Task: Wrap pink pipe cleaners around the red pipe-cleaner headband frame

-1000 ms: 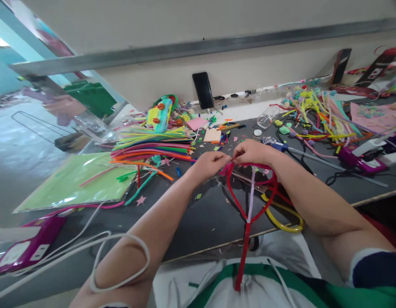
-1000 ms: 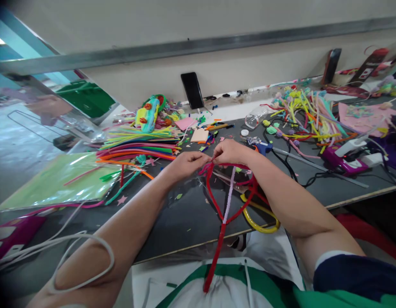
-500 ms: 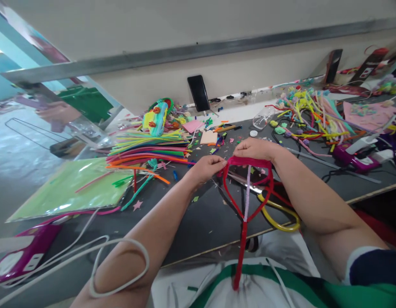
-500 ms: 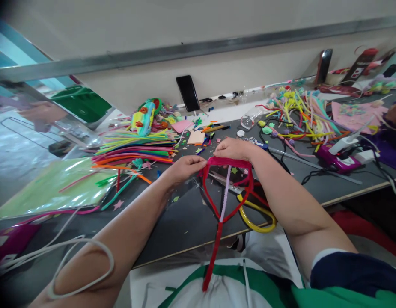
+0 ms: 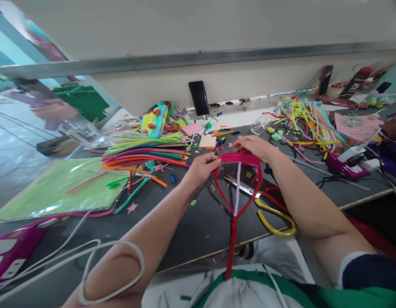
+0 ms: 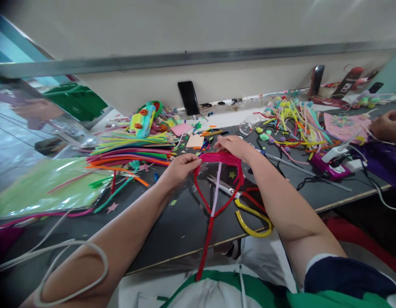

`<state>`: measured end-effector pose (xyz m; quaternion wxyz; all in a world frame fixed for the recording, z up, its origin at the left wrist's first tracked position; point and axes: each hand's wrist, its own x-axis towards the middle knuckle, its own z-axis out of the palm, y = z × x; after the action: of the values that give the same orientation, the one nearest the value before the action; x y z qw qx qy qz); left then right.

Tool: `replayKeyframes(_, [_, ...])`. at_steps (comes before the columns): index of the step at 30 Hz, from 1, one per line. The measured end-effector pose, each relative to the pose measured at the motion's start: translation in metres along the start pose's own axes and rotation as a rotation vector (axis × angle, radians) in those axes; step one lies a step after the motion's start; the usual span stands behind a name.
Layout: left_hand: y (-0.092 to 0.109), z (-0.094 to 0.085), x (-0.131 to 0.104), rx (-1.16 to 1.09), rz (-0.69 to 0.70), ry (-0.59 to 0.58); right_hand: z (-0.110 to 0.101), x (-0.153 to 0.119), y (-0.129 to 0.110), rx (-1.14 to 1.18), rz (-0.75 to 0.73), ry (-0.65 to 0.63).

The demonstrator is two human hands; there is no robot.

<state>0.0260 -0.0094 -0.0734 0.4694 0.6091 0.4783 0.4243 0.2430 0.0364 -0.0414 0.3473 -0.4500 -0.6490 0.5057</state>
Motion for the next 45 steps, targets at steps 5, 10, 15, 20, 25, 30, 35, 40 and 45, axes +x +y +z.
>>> replayKeyframes(5, [-0.006, -0.009, 0.01, -0.118, 0.073, 0.261, -0.007, 0.011, 0.01, 0.301, 0.056, 0.106])
replayKeyframes(10, [-0.011, -0.008, 0.012, -0.151, 0.089, 0.409, 0.009, 0.007, 0.011, 0.418, 0.053, 0.021])
replayKeyframes(15, [-0.013, -0.009, 0.01, -0.082, 0.129, 0.429, 0.024, 0.001, 0.005, 0.331, 0.016, 0.092])
replayKeyframes(20, [-0.012, -0.009, 0.008, 0.094, 0.201, 0.413, 0.025, 0.002, 0.008, 0.038, -0.042, 0.275])
replayKeyframes(25, [-0.001, -0.003, 0.0, 0.193, 0.229, 0.401, 0.021, 0.002, 0.009, -0.315, -0.105, 0.358])
replayKeyframes(30, [0.002, 0.0, -0.004, 0.165, 0.213, 0.375, 0.023, 0.003, 0.006, -0.609, -0.175, 0.434])
replayKeyframes(35, [-0.007, -0.003, 0.002, 0.044, 0.185, 0.376, 0.026, 0.004, 0.01, -0.55, -0.202, 0.421])
replayKeyframes(40, [-0.014, -0.013, 0.014, -0.159, 0.136, 0.466, 0.023, 0.003, 0.007, 0.082, -0.039, 0.282])
replayKeyframes(45, [-0.02, -0.021, 0.021, -0.223, 0.141, 0.507, 0.021, 0.003, 0.005, 0.24, 0.07, 0.208])
